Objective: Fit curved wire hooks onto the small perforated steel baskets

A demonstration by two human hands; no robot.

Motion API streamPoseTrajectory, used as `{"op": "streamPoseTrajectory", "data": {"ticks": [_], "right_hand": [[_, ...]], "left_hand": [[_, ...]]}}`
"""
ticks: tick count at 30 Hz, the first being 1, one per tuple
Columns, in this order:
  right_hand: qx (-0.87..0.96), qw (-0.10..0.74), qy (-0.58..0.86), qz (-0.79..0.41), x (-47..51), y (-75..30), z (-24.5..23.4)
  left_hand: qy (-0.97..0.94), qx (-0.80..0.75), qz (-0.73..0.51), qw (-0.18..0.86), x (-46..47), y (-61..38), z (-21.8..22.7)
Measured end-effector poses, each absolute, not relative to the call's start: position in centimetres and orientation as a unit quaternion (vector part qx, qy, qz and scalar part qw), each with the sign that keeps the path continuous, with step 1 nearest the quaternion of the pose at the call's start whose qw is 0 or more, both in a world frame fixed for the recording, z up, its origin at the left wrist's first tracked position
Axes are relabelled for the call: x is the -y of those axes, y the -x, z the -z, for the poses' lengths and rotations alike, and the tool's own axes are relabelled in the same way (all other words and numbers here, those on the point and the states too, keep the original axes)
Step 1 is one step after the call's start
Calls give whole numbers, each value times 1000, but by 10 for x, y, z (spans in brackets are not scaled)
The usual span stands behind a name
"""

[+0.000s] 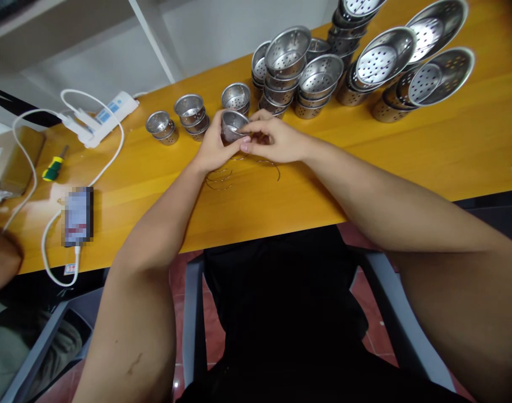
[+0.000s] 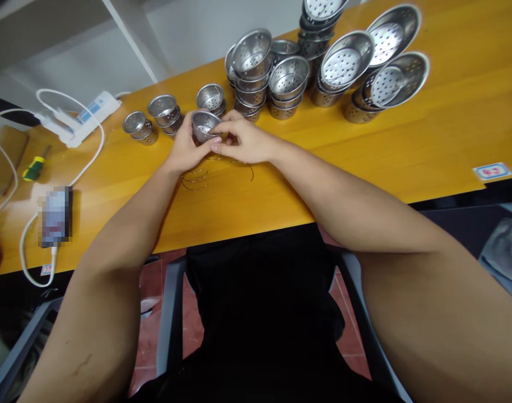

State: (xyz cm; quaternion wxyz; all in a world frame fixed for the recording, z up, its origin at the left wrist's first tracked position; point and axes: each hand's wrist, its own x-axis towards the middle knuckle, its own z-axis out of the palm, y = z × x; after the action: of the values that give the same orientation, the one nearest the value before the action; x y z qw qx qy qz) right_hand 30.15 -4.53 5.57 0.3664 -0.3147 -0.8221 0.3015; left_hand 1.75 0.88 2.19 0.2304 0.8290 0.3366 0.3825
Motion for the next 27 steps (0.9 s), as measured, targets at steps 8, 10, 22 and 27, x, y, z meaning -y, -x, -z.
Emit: {"op": "streamPoseTrajectory", "data": {"ticks": [8,10,22,27], "right_hand": [[834,357,290,-305,46,-299,-57],[833,356,303,-297,48,-300,-60],[805,388,362,-264,38,-308,-52],[802,371,358,-303,41,-306,-60]], "left_hand": [[-830,-344,-389,205,-11,-17,-24],[-828,-352,-394,189,-15,-15,-23],[-812,-368,-389,231,-22,-11,-9],[-799,-409,-398,188,-35,-5,2]]}}
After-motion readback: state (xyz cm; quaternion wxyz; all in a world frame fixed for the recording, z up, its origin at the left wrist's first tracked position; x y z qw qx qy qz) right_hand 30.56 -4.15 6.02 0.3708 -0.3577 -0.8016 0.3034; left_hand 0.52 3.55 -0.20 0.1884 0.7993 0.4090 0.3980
